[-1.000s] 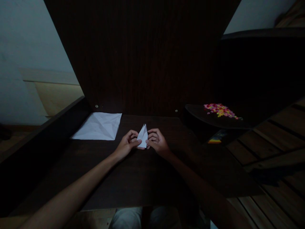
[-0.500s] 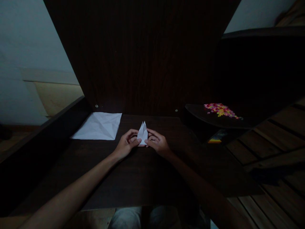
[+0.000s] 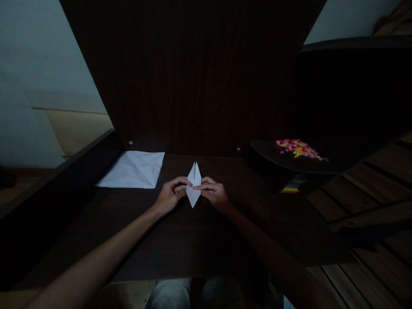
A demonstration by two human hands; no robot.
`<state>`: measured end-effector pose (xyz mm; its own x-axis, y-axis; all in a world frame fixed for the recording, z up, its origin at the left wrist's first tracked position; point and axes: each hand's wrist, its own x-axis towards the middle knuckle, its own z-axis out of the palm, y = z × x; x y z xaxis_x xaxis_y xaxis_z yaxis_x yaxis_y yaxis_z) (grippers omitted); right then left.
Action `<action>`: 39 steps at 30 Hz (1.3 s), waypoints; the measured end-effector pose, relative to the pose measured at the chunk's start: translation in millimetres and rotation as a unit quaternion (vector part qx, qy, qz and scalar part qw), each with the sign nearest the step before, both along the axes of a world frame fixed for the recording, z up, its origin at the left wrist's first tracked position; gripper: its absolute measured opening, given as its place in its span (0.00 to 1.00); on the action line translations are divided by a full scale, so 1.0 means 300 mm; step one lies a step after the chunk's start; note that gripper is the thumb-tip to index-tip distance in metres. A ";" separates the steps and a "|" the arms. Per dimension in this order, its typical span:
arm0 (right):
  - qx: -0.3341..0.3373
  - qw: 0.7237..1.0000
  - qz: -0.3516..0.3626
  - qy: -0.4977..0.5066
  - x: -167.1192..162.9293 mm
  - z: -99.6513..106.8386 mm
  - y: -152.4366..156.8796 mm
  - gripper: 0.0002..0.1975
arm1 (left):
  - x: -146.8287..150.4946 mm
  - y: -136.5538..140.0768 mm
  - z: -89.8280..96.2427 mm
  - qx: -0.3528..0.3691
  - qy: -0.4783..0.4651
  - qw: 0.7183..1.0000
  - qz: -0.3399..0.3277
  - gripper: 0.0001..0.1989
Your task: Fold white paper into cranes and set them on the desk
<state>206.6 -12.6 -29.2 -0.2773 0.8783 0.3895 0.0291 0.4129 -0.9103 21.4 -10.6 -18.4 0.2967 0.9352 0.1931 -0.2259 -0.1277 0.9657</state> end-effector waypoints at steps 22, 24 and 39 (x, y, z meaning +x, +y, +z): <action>-0.026 0.998 -0.011 0.058 -0.008 -0.018 0.008 0.10 | 0.002 -0.013 0.026 -0.077 0.004 0.997 0.015 0.17; -0.053 0.996 -0.017 0.067 -0.015 -0.017 0.007 0.14 | 0.005 -0.009 0.020 -0.081 -0.004 0.996 0.021 0.16; -0.102 0.990 -0.026 0.098 -0.018 -0.009 0.013 0.23 | 0.016 0.003 -0.003 -0.067 -0.047 0.997 -0.016 0.19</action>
